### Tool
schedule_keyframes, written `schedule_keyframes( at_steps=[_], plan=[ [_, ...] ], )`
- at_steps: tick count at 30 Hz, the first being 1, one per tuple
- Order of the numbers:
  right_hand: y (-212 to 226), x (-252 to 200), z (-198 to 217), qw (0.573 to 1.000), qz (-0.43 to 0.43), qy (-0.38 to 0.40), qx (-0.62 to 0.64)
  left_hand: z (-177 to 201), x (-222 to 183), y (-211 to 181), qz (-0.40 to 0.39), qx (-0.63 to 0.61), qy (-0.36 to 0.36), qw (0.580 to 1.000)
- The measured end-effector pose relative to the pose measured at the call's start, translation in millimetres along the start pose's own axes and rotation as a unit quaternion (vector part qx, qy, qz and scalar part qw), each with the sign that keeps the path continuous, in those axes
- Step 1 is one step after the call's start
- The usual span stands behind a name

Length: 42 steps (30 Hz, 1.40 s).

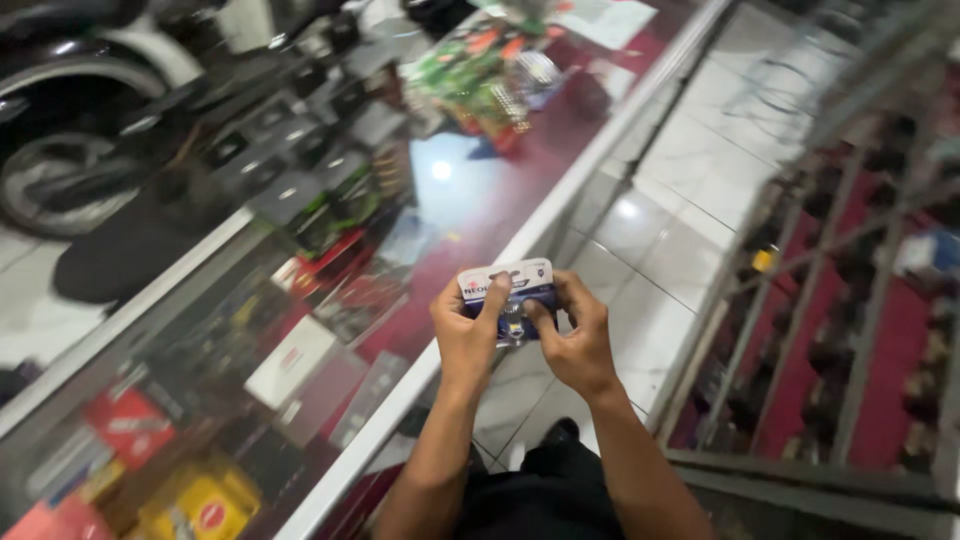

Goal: The person moves small packaged motorcycle parts and components between a glass display counter and a shelving unit, picking up and examining different boxes and plastic-wrapped items.

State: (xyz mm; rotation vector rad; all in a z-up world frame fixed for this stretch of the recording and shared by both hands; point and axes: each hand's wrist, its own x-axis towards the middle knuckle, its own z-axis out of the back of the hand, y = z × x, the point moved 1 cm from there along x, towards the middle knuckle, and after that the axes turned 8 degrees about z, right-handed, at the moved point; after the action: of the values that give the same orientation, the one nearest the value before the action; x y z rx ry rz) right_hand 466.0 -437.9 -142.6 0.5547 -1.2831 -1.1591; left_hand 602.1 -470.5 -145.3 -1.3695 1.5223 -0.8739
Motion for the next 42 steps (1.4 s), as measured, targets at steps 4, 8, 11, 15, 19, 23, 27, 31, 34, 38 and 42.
schedule_keyframes(
  at_steps=[4, 8, 11, 15, 19, 23, 27, 31, 34, 38, 42],
  plan=[
    [-1.8, -10.8, 45.2, 0.998, -0.018, -0.055, -0.011, -45.5, 0.7, 13.4, 0.007, 0.016, 0.068, 0.998],
    [-2.2, -20.0, 94.7, 0.994, -0.016, -0.099, -0.035, -95.0, -6.3, 25.1, 0.003, 0.027, 0.143, 0.989],
    [-2.4, -31.1, 131.1, 0.989, -0.023, -0.141, -0.028, -134.0, -14.2, 34.4, 0.009, 0.019, 0.203, 0.979],
    [-0.1, -47.2, 188.0, 0.978, -0.035, -0.187, -0.083, -189.9, -32.4, 55.7, 0.043, 0.037, 0.246, 0.968],
    [7.2, -62.1, 240.1, 0.962, -0.054, -0.244, -0.106, -247.9, -52.5, 73.1, 0.039, 0.04, 0.305, 0.951],
    [6.4, -82.0, 288.7, 0.942, -0.059, -0.302, -0.129, -304.6, -70.2, 92.1, 0.102, 0.037, 0.353, 0.929],
    [-2.1, -115.9, 337.3, 0.929, -0.07, -0.353, -0.088, -352.0, -97.0, 117.3, 0.092, 0.038, 0.424, 0.9],
    [-0.2, -152.9, 375.4, 0.896, -0.061, -0.41, -0.161, -391.4, -131.3, 139.9, 0.086, 0.079, 0.477, 0.871],
    [11.3, -177.8, 397.0, 0.86, -0.082, -0.466, -0.192, -414.3, -159.9, 153.8, 0.068, 0.069, 0.527, 0.844],
    [24.2, -202.0, 415.7, 0.818, -0.053, -0.532, -0.212, -438.8, -192.2, 169.8, 0.057, 0.058, 0.606, 0.791],
    [33.6, -225.9, 428.5, 0.77, -0.032, -0.589, -0.244, -463.5, -226.1, 186.1, 0.06, 0.068, 0.665, 0.741]
  ],
)
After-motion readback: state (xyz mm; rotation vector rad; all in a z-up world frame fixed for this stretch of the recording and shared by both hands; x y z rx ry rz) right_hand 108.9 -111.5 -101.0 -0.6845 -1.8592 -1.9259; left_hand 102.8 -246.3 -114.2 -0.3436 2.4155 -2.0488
